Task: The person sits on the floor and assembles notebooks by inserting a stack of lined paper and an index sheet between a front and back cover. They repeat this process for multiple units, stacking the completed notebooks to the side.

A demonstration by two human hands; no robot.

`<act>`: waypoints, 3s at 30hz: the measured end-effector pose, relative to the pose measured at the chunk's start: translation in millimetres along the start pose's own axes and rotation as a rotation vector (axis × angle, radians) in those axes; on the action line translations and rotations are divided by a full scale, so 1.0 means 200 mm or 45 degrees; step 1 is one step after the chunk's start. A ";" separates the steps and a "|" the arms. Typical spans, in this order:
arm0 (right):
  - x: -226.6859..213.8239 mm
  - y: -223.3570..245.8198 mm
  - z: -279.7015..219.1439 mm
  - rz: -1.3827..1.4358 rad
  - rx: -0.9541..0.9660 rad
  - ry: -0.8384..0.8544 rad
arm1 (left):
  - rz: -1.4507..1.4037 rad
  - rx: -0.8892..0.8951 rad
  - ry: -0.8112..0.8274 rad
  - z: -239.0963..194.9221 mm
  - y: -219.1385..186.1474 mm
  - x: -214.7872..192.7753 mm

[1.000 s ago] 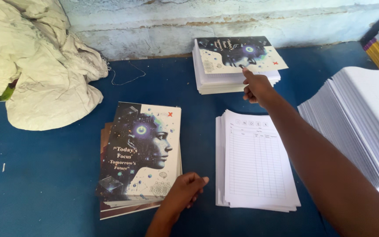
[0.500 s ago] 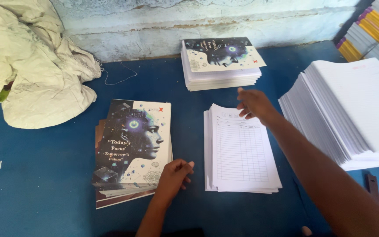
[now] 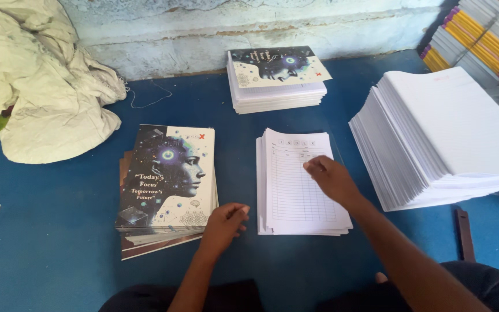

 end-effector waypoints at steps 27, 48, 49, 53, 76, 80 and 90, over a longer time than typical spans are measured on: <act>0.23 -0.22 -0.47 -0.756 0.490 0.239 | 1.173 0.569 0.292 -0.27 -0.09 0.26; 0.20 -0.16 -0.48 -0.820 0.406 0.293 | 1.146 0.668 0.191 -0.26 -0.06 0.26; 0.20 -0.15 -0.48 -0.828 0.400 0.294 | 1.120 0.691 0.178 -0.25 -0.06 0.26; 0.14 -0.11 -0.49 -0.878 0.315 0.213 | 0.973 0.872 0.085 -0.25 -0.06 0.25; -0.92 -0.15 -0.17 -1.072 -0.134 -0.847 | 0.704 1.017 -0.065 -0.27 -0.14 0.21; -0.93 -0.26 -0.19 -0.974 -0.055 -0.807 | 0.688 0.975 -0.042 -0.28 -0.15 0.21; -0.93 -0.37 -0.24 -0.505 -0.192 -0.940 | 0.674 0.963 -0.105 -0.30 -0.17 0.22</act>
Point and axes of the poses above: each hand's wrist, its own z-axis towards the middle knuckle, its own x-axis out of the palm, y = z × x, the point moved 1 cm from there along z, towards the middle knuckle, and after that the axes turned 3 degrees about -y, right-handed, at the moved point
